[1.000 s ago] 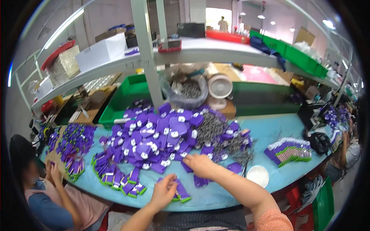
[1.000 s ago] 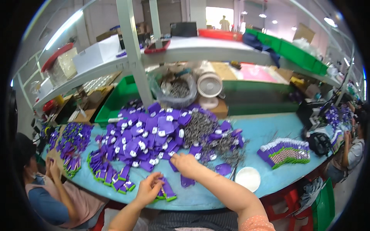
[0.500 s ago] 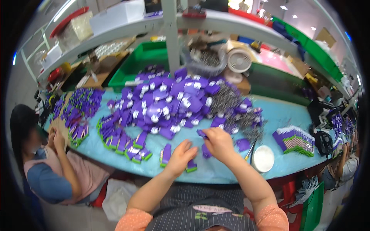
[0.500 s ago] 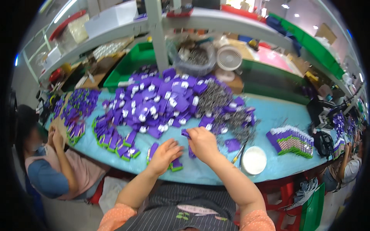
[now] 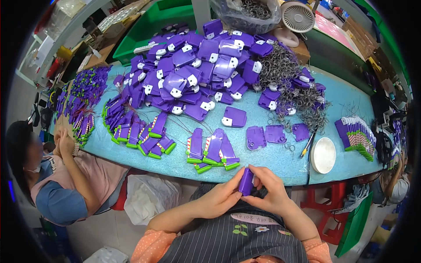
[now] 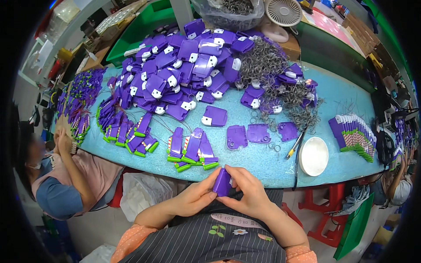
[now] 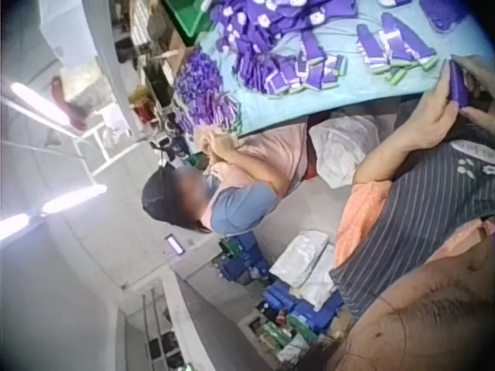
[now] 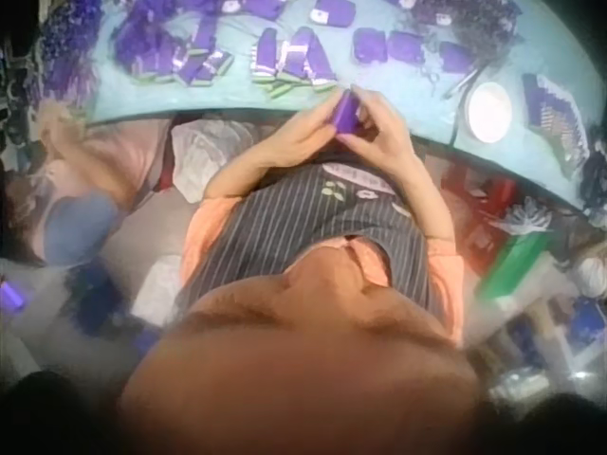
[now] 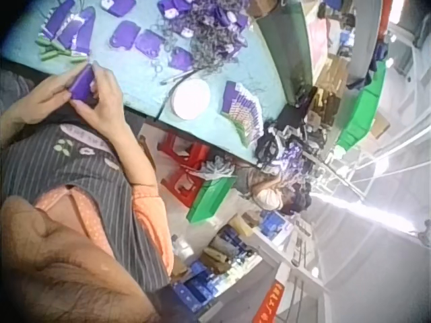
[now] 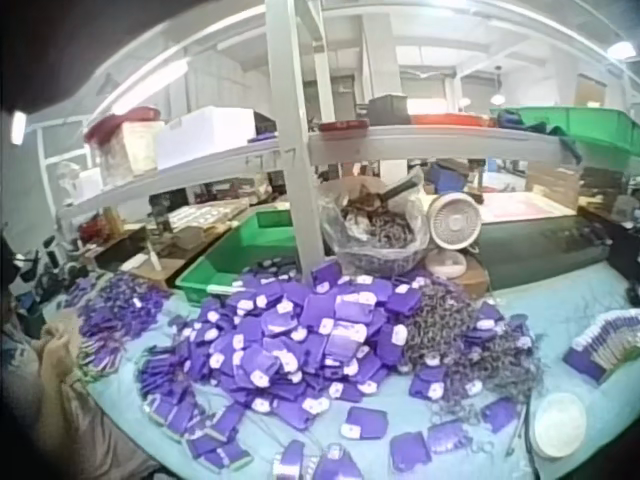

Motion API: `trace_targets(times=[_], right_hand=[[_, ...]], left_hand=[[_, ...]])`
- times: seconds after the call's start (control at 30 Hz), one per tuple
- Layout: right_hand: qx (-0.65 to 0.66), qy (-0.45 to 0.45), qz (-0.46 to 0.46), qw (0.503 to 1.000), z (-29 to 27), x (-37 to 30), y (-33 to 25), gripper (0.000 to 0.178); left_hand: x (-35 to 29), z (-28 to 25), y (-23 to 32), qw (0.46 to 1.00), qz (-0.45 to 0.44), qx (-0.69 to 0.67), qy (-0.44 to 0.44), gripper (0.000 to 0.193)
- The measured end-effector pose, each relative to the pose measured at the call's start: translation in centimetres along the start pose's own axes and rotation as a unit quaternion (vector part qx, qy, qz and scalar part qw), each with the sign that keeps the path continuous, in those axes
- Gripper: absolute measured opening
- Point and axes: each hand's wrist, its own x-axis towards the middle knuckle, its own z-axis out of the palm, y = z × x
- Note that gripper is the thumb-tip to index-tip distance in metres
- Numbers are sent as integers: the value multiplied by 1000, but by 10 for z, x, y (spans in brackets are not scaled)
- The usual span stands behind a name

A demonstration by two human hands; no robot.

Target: The person assembles purple plastic toy components by hand. They pick up a purple plastic housing, insert a white plastic piece, and attach a small metal spring, repeating this process for multiple units on a workbench.

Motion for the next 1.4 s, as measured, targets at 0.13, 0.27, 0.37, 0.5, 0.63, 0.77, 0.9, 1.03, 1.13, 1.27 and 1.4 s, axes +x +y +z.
trace_targets(times=[0.13,0.27,0.37,0.5,0.63,0.77,0.9,1.03,1.13,1.27,1.4], right_hand=[[-49,37,-13,998,0,-1,-11,70],[-190,71,38,978,-18,14,-3,76],[-246,6,-77,966,-4,39,-2,66],[-284,-69,-172,941,12,59,8,31],[-18,47,-27,998,-36,35,3,20],[396,200,54,895,-65,-11,-7,17],[486,106,110,861,-19,-37,-6,22],[517,-18,180,837,15,-56,15,29],[402,11,179,898,-9,-48,12,30],[408,94,276,865,-41,-10,20,38],[367,109,262,886,-33,29,9,32]], left_hand=[[0,-2,11,993,-105,2,50,56],[-13,-23,5,927,-24,-241,287,30],[-18,-55,9,905,-39,-310,287,31],[-1,-47,6,891,-20,-334,308,34],[3,-26,-5,892,-10,-328,311,36],[16,6,-10,904,6,-318,285,37],[35,29,-6,864,5,-452,220,35],[41,34,3,872,-10,-437,223,32],[27,27,2,896,-72,-398,182,32],[3,35,2,955,-153,-239,88,31],[10,37,5,985,-160,-67,7,25]])
